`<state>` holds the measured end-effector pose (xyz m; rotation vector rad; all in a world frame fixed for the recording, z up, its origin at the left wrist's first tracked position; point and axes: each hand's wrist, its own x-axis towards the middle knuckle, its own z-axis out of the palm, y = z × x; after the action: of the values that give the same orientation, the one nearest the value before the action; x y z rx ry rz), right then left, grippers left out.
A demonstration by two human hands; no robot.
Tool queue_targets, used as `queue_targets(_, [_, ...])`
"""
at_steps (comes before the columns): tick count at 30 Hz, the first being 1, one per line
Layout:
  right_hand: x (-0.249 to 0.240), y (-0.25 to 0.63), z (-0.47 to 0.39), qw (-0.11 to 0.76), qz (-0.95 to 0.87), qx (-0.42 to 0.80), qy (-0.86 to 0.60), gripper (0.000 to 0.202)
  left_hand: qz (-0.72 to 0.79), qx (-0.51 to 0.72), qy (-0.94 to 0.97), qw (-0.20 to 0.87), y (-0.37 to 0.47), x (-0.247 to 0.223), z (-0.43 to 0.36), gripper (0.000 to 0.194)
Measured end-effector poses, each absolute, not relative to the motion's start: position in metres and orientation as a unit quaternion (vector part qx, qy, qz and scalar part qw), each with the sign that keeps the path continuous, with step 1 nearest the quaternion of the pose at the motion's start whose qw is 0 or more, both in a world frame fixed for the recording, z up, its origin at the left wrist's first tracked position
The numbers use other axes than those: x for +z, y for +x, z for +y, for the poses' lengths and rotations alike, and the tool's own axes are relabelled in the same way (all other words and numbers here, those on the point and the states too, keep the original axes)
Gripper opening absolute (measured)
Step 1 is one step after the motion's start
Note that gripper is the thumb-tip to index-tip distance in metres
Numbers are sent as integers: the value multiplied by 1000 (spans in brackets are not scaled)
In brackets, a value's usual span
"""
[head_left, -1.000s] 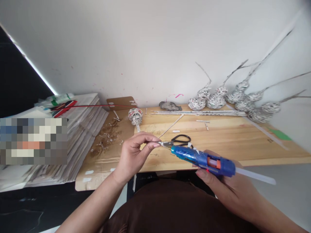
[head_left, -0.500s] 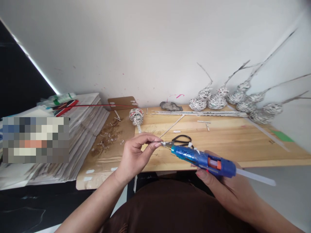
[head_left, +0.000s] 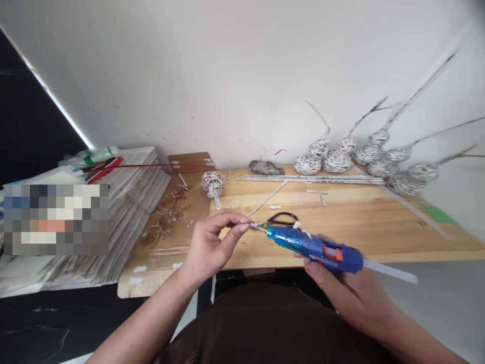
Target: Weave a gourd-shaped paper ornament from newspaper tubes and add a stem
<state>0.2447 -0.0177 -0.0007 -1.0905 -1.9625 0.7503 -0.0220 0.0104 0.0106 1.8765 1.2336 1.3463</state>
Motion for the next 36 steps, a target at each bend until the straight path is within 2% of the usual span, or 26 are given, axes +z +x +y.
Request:
queue_targets(8, [-4,226,-6,483,-627,400,-462,21,452,502,679,288,-23,10,15,8])
queue_targets(18, [5,192,19,517,-504,548,-421,31,397,554,643,349,-19,32,28,10])
queue_targets(25, [12,177,22,558,-508,540,-373,26,388,532,630,411,-10,34,30,10])
queue_targets(36, [20,172,19,576,-538,488,-375,24,396,522,640,402,-6,30,28,4])
